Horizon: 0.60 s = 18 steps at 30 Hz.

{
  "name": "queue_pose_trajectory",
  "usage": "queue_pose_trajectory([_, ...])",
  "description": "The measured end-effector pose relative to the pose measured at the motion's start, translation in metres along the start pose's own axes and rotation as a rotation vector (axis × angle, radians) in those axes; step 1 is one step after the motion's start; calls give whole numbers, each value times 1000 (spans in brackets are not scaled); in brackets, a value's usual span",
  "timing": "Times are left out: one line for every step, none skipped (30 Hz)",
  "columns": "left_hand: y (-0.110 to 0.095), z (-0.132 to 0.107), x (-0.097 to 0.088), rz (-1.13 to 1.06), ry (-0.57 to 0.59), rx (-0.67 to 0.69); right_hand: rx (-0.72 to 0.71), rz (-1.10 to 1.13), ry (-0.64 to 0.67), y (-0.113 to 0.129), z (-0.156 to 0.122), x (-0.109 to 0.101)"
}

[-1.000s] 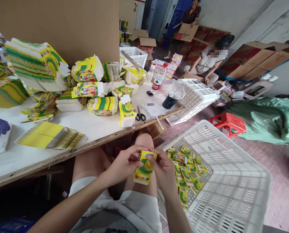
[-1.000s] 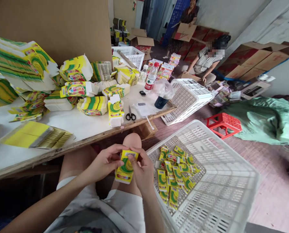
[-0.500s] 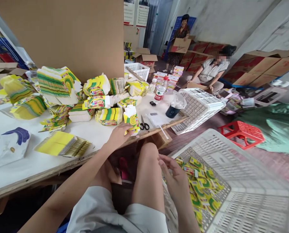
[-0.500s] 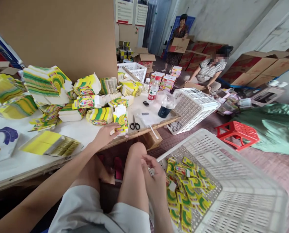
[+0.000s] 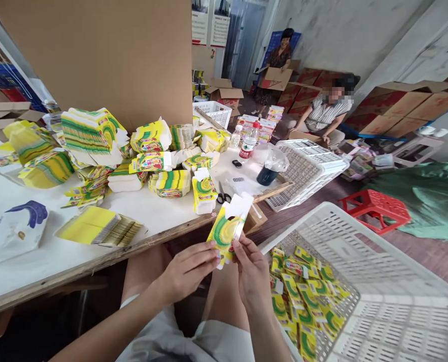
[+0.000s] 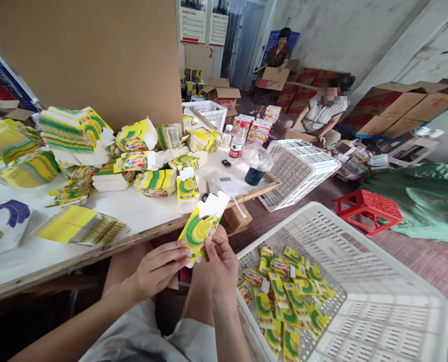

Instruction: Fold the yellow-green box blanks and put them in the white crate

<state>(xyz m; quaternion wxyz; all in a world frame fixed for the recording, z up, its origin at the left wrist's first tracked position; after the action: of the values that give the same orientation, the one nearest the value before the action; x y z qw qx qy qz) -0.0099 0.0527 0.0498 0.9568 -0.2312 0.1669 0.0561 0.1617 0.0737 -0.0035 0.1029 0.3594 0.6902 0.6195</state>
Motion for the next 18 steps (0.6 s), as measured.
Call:
queue_pose_trajectory([-4, -4, -3, -37, -22, -51, 1, 7, -3, -1, -1, 0])
queue_pose_trajectory([0, -5, -8, -69, -79, -161, -4, 8, -6, -3, -3, 1])
queue_pose_trajectory([8, -6, -14, -114, -164, -311, -13, 4, -7, -4, -5, 2])
queue_pose_trajectory([20, -8, -20, -185, -256, -481, -19, -7, 4, -6, -8, 3])
queue_pose_trajectory([32, -10, -22, -290, -332, -659, -20, -22, 28, -8, -12, 6])
queue_pose_trajectory([42, -13, -19, -439, -371, -836, -11, -35, 62, -11, -16, 10])
queue_pose_trajectory([50, -15, -11, -608, -370, -995, 8, -38, 96, -14, -21, 14])
queue_pose_trajectory([52, -15, -1, -768, -335, -1118, 33, -34, 126, -18, -25, 18])
queue_pose_trajectory([52, -15, 9, -899, -281, -1210, 57, -22, 141, -20, -29, 20])
queue_pose_trajectory([49, -16, 16, -992, -232, -1281, 76, -8, 142, -22, -32, 21])
queue_pose_trajectory([47, -17, 21, -1048, -202, -1326, 88, 3, 134, -24, -34, 21])
queue_pose_trajectory([45, -19, 25, -1078, -188, -1348, 98, 5, 127, -25, -35, 20])
queue_pose_trajectory([43, -20, 26, -1095, -188, -1358, 104, 1, 118, -26, -36, 19])
queue_pose_trajectory([41, -22, 28, -1114, -191, -1367, 110, -4, 110, -26, -37, 18])
queue_pose_trajectory([40, -24, 29, -1122, -200, -1371, 113, -11, 104, -27, -38, 17])
queue_pose_trajectory([40, -26, 30, -1110, -215, -1372, 113, -21, 102, -27, -38, 16])
queue_pose_trajectory([41, -29, 30, -1080, -234, -1374, 111, -34, 107, -27, -39, 16])
queue_pose_trajectory([44, -31, 29, -1035, -259, -1376, 109, -50, 120, -27, -40, 17])
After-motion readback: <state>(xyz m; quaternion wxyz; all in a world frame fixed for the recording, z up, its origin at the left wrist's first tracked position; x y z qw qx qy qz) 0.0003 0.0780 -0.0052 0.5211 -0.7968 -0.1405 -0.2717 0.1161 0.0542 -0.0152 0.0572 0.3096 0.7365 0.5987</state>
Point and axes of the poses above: each hand's wrist, its own z-axis towards the middle knuckle, its own x-axis out of the palm, y = z × x, the point moved 8 cm from there along z, towards the middle knuckle, and after that the axes turned 15 degrees about -y, right-handed, at the moved point
